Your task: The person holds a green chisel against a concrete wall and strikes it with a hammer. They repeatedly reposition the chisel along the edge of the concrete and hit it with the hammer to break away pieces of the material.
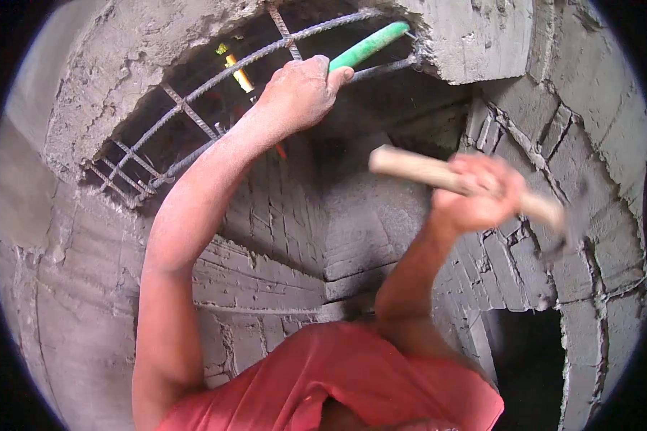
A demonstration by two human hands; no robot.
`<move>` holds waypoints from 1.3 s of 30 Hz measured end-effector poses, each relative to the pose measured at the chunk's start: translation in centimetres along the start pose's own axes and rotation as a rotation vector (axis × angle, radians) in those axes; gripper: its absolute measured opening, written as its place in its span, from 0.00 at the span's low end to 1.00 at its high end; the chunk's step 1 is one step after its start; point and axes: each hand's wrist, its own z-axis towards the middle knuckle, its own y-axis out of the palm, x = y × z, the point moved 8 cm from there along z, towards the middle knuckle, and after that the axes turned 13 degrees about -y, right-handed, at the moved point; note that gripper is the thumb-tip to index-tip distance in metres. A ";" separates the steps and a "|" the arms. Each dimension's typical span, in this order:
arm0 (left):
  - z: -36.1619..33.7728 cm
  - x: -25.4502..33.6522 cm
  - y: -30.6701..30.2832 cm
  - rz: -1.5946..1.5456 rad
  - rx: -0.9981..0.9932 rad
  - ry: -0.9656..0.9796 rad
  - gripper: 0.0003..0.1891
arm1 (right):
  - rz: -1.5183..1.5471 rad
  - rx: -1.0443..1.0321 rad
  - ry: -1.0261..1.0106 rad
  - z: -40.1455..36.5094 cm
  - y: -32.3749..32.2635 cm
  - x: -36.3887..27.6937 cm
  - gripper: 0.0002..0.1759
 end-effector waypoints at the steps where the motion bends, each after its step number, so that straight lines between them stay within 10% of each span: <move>1: 0.1 -0.1 0.1 -0.012 -0.015 -0.008 0.27 | 0.270 0.072 -0.061 2.0 -2.0 -1.3 0.20; 3: 0.2 -0.4 0.3 -0.040 -0.035 0.009 0.27 | 0.375 0.236 -0.291 2.9 -3.1 -3.2 0.21; 5: 0.5 -0.1 0.3 -0.067 -0.044 0.028 0.28 | -0.375 0.090 -0.919 -2.3 1.7 -1.6 0.17; 7: 0.0 -0.3 1.0 -0.066 -0.089 -0.006 0.28 | 0.112 -0.232 0.463 -8.3 2.9 13.0 0.07; 10: -0.1 -0.4 2.0 -0.137 -0.052 0.024 0.27 | 0.165 -0.154 0.792 -8.4 2.4 10.8 0.05; 19: -5.3 6.0 12.0 -0.684 -0.048 -0.043 0.21 | 0.292 -0.162 -0.223 3.5 -2.7 -2.9 0.07; 33: -1.9 0.1 6.7 -0.516 0.064 -0.062 0.27 | 0.360 -0.415 -0.005 -0.9 -2.9 -2.5 0.31; 39: -1.7 -0.5 6.1 -0.488 0.032 -0.085 0.28 | 0.532 -0.373 -0.357 2.4 1.3 -5.3 0.41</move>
